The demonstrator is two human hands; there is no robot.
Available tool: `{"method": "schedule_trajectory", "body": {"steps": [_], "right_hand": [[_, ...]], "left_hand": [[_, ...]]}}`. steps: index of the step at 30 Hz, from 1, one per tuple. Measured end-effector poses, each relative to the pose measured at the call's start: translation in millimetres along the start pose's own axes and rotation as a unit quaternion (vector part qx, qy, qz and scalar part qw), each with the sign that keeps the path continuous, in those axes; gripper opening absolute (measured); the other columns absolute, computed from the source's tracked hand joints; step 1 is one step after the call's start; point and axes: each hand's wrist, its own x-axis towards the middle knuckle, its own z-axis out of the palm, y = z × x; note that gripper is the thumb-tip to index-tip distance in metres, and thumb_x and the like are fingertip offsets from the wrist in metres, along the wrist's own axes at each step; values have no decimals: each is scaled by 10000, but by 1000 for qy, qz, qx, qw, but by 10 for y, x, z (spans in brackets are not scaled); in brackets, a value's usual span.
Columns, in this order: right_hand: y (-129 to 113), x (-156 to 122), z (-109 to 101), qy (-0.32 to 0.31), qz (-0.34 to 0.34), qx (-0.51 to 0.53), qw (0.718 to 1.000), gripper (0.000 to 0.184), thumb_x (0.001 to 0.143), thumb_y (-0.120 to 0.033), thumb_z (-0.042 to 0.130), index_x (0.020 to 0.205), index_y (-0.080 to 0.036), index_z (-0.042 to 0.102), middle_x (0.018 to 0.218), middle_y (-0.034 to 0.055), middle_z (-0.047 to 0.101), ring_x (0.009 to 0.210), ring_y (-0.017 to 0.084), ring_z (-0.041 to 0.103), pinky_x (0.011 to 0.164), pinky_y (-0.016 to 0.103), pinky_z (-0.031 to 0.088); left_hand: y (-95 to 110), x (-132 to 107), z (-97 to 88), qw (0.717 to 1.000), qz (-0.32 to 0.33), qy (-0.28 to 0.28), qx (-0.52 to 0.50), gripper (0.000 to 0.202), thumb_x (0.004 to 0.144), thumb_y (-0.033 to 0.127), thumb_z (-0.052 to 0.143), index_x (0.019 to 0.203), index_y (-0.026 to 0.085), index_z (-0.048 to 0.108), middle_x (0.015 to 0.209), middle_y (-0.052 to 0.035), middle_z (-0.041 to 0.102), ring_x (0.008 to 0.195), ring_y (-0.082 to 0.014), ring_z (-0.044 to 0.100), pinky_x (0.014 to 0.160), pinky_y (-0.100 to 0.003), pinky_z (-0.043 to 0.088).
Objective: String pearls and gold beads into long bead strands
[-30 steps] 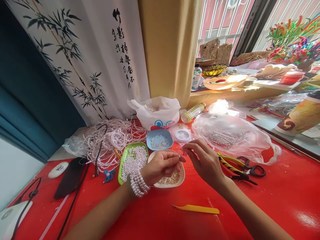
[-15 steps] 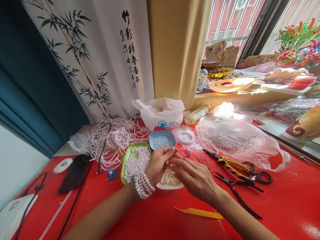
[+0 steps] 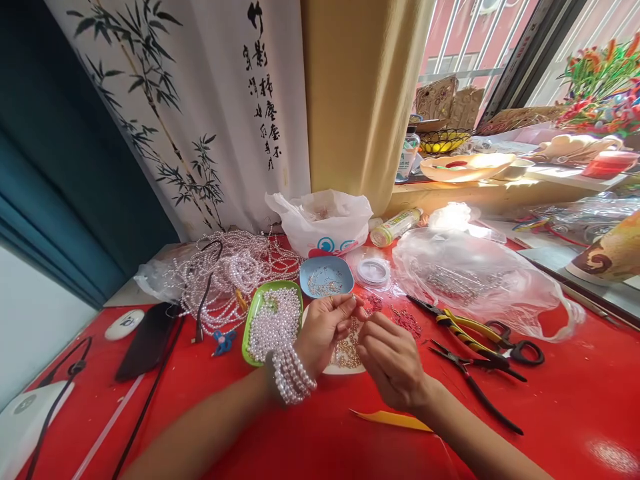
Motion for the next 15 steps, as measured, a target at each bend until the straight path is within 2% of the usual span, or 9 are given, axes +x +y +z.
{"method": "schedule_trajectory", "body": {"steps": [3,5,7,8,10,12,13,15], "right_hand": [[-5,-14,52,-3,-46,-20,999,245,722,-37,381,551,-201,316,493,-24,355,486,111,333,581,296,406],[9,-38,37,-35,-25,-13,999,222,748,-64,383,567,-192,368,528,-7,407,515,114,385,603,305,418],[40,-61,-17,-58,16,40,997,170,802,-179,380,654,-172,463,633,38,496,580,130,456,588,303,430],[62,-68,-52,-42,47,81,995,198,826,-260,361,728,-161,503,705,65,527,609,139,484,564,296,432],[116,-69,-123,38,139,168,975,366,861,-380,251,905,-151,533,740,77,547,590,136,505,500,273,424],[173,-49,-175,110,260,232,931,437,882,-379,169,1046,-157,508,608,27,521,511,119,488,478,260,420],[197,-35,-191,114,310,257,908,414,887,-356,187,1103,-164,482,546,-3,494,485,112,480,482,253,425],[227,-2,-207,45,369,308,876,362,873,-328,292,1160,-175,451,554,-12,513,534,113,519,529,252,454]], "left_hand": [[12,7,-14,1000,-11,-8,-12,170,668,252,625,696,86,608,603,-18,547,403,-1,277,391,-158,173],[40,29,-42,999,-25,-22,-14,171,669,240,619,735,83,631,609,-24,556,411,-5,297,397,-161,188],[82,50,-71,998,-43,-37,-17,200,666,230,615,800,84,648,630,-32,566,418,-7,303,401,-166,195],[104,56,-82,998,-50,-42,-18,217,662,225,616,825,86,652,641,-35,570,419,-7,300,398,-168,191],[141,56,-89,997,-63,-49,-14,234,657,219,613,849,90,654,659,-40,575,423,-9,300,393,-174,175],[160,44,-79,995,-78,-59,0,232,655,208,605,847,88,657,666,-45,577,431,-16,310,391,-181,164],[162,37,-71,994,-88,-65,8,227,656,203,599,841,86,659,662,-46,577,434,-20,315,391,-185,163],[160,23,-53,992,-102,-76,19,194,660,196,586,796,82,664,639,-42,571,437,-26,326,394,-188,168]]}}
